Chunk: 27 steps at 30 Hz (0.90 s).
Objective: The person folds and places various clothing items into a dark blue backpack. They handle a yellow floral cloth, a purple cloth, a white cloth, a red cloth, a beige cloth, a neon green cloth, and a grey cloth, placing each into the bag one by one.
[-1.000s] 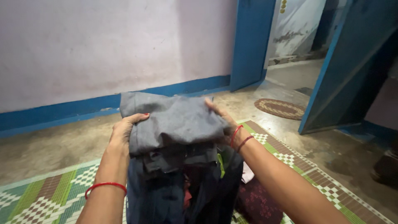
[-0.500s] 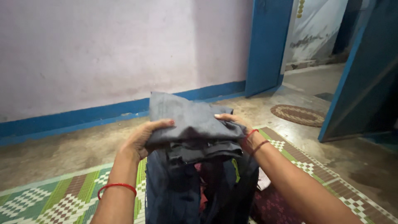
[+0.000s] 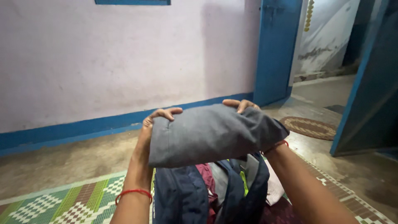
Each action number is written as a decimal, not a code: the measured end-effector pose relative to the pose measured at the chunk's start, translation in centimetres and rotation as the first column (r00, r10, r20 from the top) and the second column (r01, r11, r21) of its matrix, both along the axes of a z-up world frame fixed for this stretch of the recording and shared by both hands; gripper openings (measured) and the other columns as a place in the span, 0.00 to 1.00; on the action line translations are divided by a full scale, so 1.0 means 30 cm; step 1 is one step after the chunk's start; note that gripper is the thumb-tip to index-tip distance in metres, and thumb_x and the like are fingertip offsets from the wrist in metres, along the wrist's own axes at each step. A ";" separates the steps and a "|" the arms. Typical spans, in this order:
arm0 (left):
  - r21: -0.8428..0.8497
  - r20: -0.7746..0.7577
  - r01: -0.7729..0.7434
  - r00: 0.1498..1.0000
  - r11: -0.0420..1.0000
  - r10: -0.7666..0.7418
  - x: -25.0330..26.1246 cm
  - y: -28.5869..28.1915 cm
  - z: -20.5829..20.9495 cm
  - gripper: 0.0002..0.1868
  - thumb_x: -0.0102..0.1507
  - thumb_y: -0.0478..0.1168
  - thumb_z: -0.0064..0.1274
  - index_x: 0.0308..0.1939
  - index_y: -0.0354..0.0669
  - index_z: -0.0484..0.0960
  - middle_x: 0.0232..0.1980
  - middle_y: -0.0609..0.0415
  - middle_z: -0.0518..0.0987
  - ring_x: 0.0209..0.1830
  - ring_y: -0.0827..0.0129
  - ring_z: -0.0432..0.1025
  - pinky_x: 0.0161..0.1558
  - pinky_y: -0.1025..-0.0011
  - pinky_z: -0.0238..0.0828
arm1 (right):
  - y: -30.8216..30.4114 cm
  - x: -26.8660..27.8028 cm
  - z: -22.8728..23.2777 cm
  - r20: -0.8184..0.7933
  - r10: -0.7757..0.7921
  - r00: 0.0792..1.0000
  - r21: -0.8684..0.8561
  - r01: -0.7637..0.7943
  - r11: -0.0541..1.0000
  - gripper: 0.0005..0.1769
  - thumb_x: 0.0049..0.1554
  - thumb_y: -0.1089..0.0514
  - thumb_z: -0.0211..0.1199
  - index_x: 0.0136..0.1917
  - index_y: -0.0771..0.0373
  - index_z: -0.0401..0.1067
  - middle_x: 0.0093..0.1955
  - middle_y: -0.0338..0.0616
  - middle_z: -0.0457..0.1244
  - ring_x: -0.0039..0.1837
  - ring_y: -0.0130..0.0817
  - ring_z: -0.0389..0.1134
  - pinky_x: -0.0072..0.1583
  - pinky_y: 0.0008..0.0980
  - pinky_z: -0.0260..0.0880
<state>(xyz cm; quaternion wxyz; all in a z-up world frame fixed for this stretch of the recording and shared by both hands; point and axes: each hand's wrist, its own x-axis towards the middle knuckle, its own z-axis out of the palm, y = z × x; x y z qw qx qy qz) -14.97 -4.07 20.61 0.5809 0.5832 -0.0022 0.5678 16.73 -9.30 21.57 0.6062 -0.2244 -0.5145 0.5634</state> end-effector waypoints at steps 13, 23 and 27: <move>-0.362 -0.332 0.171 0.895 0.917 -0.298 -0.031 -0.119 0.043 0.30 0.57 0.55 0.54 0.54 0.37 0.77 0.51 0.34 0.82 0.49 0.51 0.79 0.50 0.57 0.77 | -0.011 0.050 -0.033 0.002 0.301 0.954 0.233 -0.293 0.927 0.17 0.61 0.48 0.62 0.51 0.66 0.73 0.66 0.59 0.64 0.65 0.49 0.66 0.66 0.44 0.69; 0.247 -0.877 -0.168 0.379 0.954 0.293 0.202 -0.196 0.095 0.49 0.39 0.51 0.73 0.64 0.46 0.78 0.54 0.47 0.85 0.55 0.65 0.79 0.58 0.67 0.72 | 0.138 0.028 -0.068 0.090 0.465 0.881 0.281 -0.470 0.837 0.24 0.63 0.41 0.61 0.51 0.68 0.73 0.66 0.62 0.63 0.67 0.50 0.67 0.66 0.48 0.72; 0.128 -0.797 -0.206 0.561 0.970 0.224 0.213 -0.201 0.071 0.35 0.39 0.40 0.73 0.52 0.35 0.86 0.45 0.48 0.88 0.46 0.64 0.82 0.52 0.68 0.78 | 0.089 0.011 -0.034 0.082 0.232 0.969 0.200 -0.244 0.949 0.18 0.62 0.50 0.60 0.58 0.66 0.70 0.65 0.58 0.62 0.70 0.47 0.64 0.72 0.48 0.68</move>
